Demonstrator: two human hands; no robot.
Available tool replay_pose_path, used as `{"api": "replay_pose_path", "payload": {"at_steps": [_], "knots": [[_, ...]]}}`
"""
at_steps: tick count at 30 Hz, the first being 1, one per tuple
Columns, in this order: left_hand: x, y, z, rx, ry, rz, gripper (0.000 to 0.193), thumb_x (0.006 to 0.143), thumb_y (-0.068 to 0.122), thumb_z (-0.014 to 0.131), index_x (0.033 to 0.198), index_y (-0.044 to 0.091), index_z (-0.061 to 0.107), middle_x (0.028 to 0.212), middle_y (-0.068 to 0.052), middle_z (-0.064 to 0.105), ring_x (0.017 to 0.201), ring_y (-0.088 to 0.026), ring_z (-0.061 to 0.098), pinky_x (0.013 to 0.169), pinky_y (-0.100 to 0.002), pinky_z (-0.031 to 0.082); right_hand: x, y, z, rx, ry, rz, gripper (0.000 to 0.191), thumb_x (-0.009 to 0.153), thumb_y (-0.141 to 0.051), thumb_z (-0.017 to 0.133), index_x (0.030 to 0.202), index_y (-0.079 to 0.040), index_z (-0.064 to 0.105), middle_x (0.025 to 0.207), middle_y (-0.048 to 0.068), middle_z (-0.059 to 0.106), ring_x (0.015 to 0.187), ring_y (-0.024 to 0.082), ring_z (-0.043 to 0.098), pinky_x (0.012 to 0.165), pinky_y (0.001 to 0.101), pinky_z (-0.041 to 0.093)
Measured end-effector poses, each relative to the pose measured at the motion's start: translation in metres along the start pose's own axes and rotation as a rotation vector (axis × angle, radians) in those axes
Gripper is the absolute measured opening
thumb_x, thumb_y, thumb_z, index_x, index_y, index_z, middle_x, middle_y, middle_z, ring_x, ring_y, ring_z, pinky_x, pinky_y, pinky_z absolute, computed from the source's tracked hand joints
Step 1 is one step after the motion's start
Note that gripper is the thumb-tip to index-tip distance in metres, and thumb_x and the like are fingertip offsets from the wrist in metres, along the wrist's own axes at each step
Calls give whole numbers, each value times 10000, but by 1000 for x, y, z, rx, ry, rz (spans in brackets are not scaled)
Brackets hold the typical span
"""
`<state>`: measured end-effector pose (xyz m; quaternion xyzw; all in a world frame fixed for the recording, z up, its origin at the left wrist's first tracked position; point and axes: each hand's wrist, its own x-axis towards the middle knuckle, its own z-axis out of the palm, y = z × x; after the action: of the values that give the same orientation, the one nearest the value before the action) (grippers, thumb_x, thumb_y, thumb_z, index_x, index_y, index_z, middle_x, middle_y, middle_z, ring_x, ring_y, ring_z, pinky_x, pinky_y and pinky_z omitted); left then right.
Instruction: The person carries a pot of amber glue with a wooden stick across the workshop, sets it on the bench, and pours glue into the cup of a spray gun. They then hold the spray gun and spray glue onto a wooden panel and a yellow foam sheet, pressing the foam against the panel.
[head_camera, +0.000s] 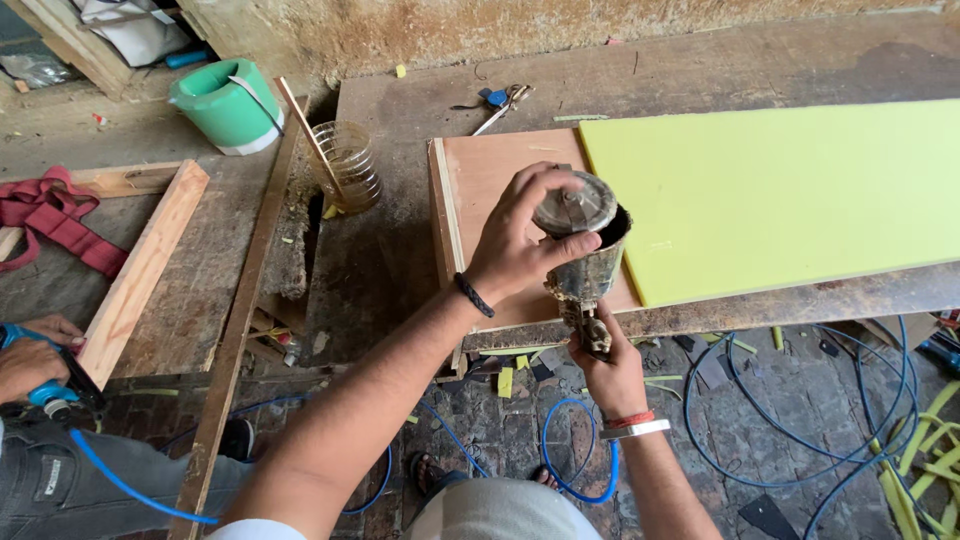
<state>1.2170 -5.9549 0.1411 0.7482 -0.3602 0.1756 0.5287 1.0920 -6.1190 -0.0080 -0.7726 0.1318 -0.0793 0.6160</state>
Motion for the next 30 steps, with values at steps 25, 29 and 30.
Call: {"api": "replay_pose_path", "payload": {"at_steps": [25, 29, 30], "knots": [[70, 2, -10, 429, -392, -169, 947, 913, 838, 134, 1624, 249, 345, 1698, -257, 184, 1586, -391, 140, 1248, -631, 98, -30, -30, -16, -214, -120, -279, 780, 823, -59, 766, 1532, -172, 459, 1180, 136, 742, 1059, 249, 724, 901, 352, 546], [51, -5, 27, 663, -697, -294, 869, 904, 796, 136, 1574, 300, 384, 1656, -157, 306, 1568, -364, 170, 1259, -626, 98, -37, -33, -13, -316, -136, -261, 793, 822, -89, 772, 1538, -192, 448, 1150, 151, 739, 1044, 292, 717, 875, 372, 554], [48, -8, 27, 639, -692, -275, 889, 895, 804, 139, 1570, 283, 387, 1651, -140, 337, 1562, -357, 201, 1246, -634, 119, -38, -33, -13, -325, -143, -259, 792, 824, -95, 768, 1540, -191, 442, 1151, 153, 736, 1042, 293, 716, 868, 373, 554]]}}
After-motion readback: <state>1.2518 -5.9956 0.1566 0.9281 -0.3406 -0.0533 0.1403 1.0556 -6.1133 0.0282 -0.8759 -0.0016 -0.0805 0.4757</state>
